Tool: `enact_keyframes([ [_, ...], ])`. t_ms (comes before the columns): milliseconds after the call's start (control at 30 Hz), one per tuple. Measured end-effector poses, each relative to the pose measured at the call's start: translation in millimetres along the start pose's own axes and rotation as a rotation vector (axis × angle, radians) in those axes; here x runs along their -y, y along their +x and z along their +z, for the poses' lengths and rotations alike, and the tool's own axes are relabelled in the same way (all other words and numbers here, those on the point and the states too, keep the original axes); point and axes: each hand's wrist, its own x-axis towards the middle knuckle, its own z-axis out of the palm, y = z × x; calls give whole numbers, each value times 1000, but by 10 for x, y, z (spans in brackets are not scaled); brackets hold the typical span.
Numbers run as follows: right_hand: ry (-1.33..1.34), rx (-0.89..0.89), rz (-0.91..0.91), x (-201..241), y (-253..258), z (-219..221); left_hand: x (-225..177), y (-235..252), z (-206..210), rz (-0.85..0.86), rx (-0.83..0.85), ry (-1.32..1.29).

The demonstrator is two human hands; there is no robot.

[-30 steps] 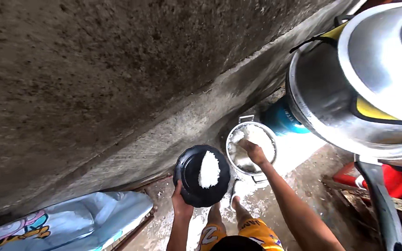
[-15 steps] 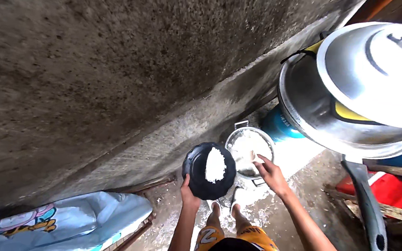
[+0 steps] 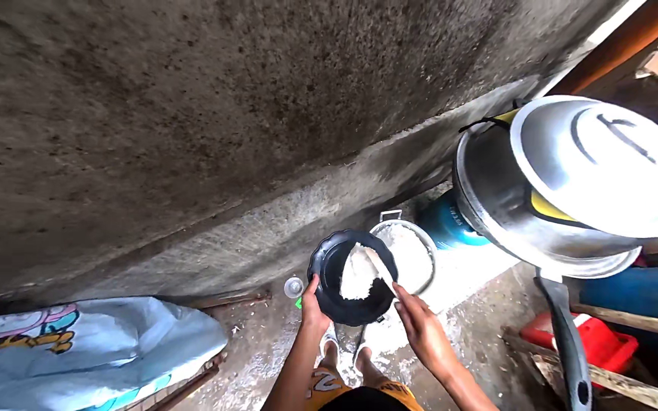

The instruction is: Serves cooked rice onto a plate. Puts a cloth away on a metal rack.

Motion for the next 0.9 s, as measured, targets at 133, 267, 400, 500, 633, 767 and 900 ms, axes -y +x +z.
enact_keyframes([
  [133, -8, 33, -94, 103, -87, -151, -140, -38, -49, 18, 4, 0],
  [267, -115, 271, -3, 134, -13, -124, -174, -17, -106, 72, 30, 68],
  [400, -219, 477, 135, 293, 140, -219, -195, 0, -144, 65, 26, 120],
  [500, -351, 599, 237, 561, 332, -267, -168, -31, -126, 39, 14, 128],
  [633, -444, 670, 324, 756, 550, -354, -88, -16, -119, 45, 10, 160],
  [767, -392, 490, 191, 884, 408, -584, -40, 16, -55, 66, -36, 135],
  [900, -306, 548, 127, 863, 359, -364, -51, 26, -52, 50, -26, 106],
])
